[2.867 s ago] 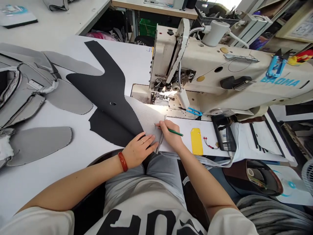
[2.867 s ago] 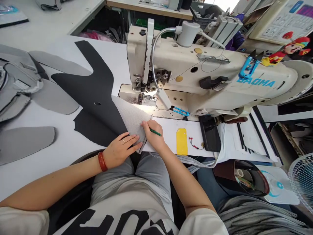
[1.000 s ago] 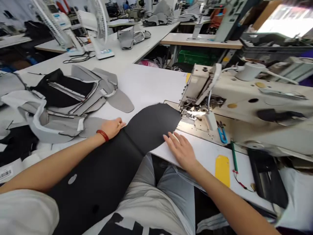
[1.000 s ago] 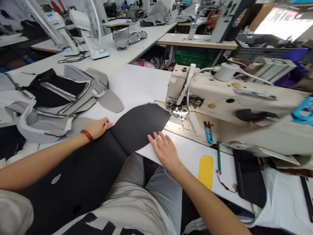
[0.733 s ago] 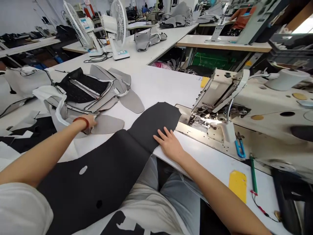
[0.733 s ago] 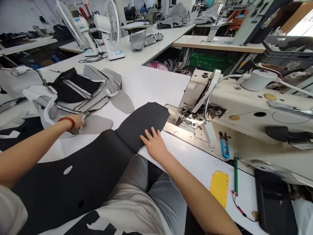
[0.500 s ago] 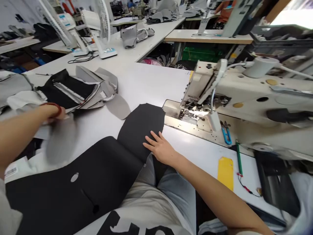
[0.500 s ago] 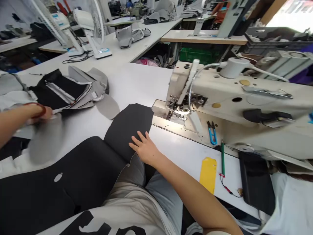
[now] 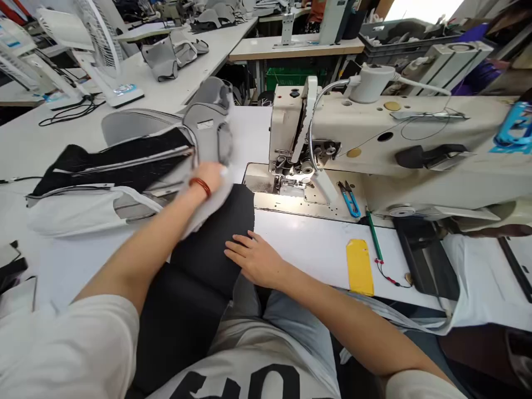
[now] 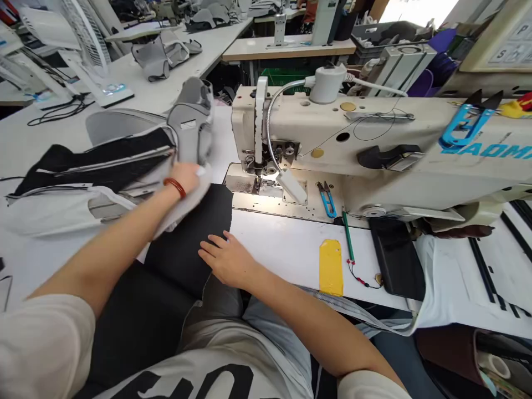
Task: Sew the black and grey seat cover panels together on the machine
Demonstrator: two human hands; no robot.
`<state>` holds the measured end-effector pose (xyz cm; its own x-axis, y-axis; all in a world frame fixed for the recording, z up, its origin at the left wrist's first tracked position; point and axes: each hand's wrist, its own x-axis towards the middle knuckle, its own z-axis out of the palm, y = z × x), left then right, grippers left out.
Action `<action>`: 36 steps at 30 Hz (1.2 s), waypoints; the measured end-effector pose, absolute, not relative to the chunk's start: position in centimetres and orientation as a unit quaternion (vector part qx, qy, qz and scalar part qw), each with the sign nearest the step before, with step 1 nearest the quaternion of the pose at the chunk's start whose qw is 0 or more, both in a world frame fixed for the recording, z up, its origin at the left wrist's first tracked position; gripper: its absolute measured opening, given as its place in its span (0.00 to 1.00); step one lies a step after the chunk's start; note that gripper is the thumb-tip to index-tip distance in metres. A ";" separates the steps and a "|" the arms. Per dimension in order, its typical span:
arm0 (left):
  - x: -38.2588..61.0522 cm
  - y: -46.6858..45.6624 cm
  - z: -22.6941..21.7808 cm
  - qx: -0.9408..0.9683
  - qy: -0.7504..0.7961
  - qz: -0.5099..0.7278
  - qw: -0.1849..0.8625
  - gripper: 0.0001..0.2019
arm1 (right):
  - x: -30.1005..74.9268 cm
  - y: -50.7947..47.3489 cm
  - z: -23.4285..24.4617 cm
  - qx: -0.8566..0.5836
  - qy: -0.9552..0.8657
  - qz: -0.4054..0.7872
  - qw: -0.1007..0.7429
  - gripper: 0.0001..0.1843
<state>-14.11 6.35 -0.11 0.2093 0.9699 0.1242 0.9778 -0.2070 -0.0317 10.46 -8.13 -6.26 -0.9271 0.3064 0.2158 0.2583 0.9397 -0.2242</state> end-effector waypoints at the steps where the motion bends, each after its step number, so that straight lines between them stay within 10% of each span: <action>1: -12.3 6.1 -1.7 -0.783 -0.621 -0.013 0.039 0.13 | 10.6 -7.2 -6.1 -0.160 -0.975 0.094 0.123 0.28; 10: -7.9 -1.7 -3.0 -0.823 -0.563 0.071 0.034 0.34 | 9.1 -4.0 -7.6 -0.257 -0.953 -0.042 0.155 0.21; 17: -7.9 1.8 -4.4 -0.779 -0.626 -0.005 0.031 0.20 | 9.6 -3.0 -8.0 -0.246 -0.955 -0.046 0.157 0.20; 36: -7.0 2.9 -3.9 -0.835 -0.550 0.010 -0.026 0.22 | 10.4 -1.5 -8.5 -0.267 -0.953 0.008 0.145 0.22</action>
